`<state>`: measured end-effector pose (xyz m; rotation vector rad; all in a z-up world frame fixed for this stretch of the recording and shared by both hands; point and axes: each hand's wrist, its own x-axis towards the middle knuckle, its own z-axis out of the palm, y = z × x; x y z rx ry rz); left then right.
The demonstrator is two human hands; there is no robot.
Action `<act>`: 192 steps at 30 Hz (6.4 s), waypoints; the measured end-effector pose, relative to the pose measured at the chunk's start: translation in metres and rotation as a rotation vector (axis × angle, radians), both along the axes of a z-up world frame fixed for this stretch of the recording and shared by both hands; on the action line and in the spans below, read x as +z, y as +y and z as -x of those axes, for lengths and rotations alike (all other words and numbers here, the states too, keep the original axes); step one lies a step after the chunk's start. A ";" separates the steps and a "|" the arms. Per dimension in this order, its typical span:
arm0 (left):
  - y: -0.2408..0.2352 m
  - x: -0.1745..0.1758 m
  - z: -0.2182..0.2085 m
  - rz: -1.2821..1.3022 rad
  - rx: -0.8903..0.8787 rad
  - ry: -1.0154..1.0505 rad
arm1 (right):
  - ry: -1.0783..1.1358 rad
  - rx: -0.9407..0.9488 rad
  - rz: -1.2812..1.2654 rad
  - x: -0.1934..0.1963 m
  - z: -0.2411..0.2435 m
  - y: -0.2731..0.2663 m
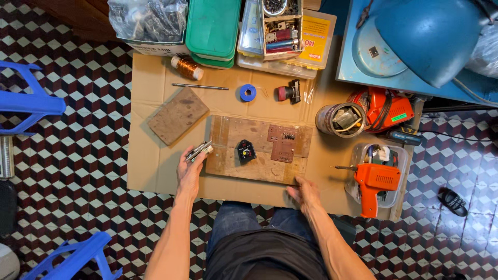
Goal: The person prepares a work area by moving items on a cluttered table, then uses a hot air gun to heat a small electronic component mounted on a wooden board. The person handles solder, a multimeter, and various small parts while working on the component.
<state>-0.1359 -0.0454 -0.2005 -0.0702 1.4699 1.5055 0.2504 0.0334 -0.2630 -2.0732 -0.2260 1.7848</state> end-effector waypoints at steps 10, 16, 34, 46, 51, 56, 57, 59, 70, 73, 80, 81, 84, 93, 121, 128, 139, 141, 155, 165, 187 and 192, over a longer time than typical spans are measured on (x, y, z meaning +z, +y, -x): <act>0.031 -0.011 0.006 0.022 -0.115 0.015 | -0.054 -0.144 -0.090 0.005 0.014 -0.004; 0.058 0.005 0.002 0.133 -0.285 0.139 | -0.041 -0.162 -0.157 0.015 0.018 0.029; 0.124 -0.009 0.018 0.030 -0.322 0.222 | -0.078 0.287 -0.141 0.088 0.039 0.091; 0.062 0.069 -0.004 -0.067 -0.044 0.003 | -0.529 0.901 -0.801 0.088 0.107 0.153; 0.051 0.099 -0.012 -0.038 -0.025 -0.012 | -0.441 0.927 -0.875 0.052 0.156 0.122; 0.056 0.121 -0.011 -0.074 0.001 -0.014 | -0.442 0.907 -0.835 0.053 0.222 0.099; 0.057 0.123 -0.011 -0.077 0.000 -0.007 | -0.369 0.882 -0.866 0.059 0.232 0.097; 0.059 0.124 -0.010 -0.086 -0.009 -0.001 | -0.237 0.826 -0.923 0.077 0.242 0.102; 0.093 0.124 -0.026 -0.188 -0.111 -0.063 | -1.113 0.922 -1.135 0.194 0.020 0.183; 0.098 0.130 -0.032 -0.197 -0.151 -0.075 | -1.070 1.070 -0.905 0.180 0.005 0.196; 0.101 0.141 -0.042 -0.098 -0.257 -0.056 | -1.059 1.072 -0.949 0.177 0.008 0.199; 0.101 0.142 -0.042 -0.093 -0.259 -0.057 | -1.030 1.104 -0.942 0.176 0.012 0.202; 0.097 0.147 -0.040 -0.093 -0.255 -0.044 | -0.997 1.104 -0.866 0.179 0.029 0.208; 0.107 0.153 -0.041 -0.163 -0.247 -0.051 | -1.084 1.205 -1.048 0.231 0.054 0.190; 0.075 0.139 -0.048 -0.299 -0.060 0.079 | -0.357 1.332 -1.235 0.224 0.169 0.048; -0.024 0.167 0.033 0.017 0.393 0.104 | -0.383 2.246 -1.590 0.116 0.362 0.100; -0.061 0.147 0.018 0.038 0.527 -0.026 | -0.381 2.498 -1.423 0.102 0.449 0.130; -0.059 0.158 0.024 0.031 0.529 -0.028 | -0.186 2.275 -1.205 0.129 0.425 0.126; 0.041 0.192 0.035 -0.227 0.090 0.022 | 0.338 0.357 -0.414 0.232 0.131 0.119; 0.060 0.197 -0.004 -0.224 -0.144 -0.077 | 0.135 0.846 -0.228 0.240 0.091 0.219; 0.142 0.167 -0.060 -0.282 -0.607 0.239 | -1.109 1.715 -1.187 0.245 0.104 0.176; 0.197 0.162 -0.111 -0.329 -0.824 0.493 | -0.914 1.002 -1.209 0.244 0.069 0.102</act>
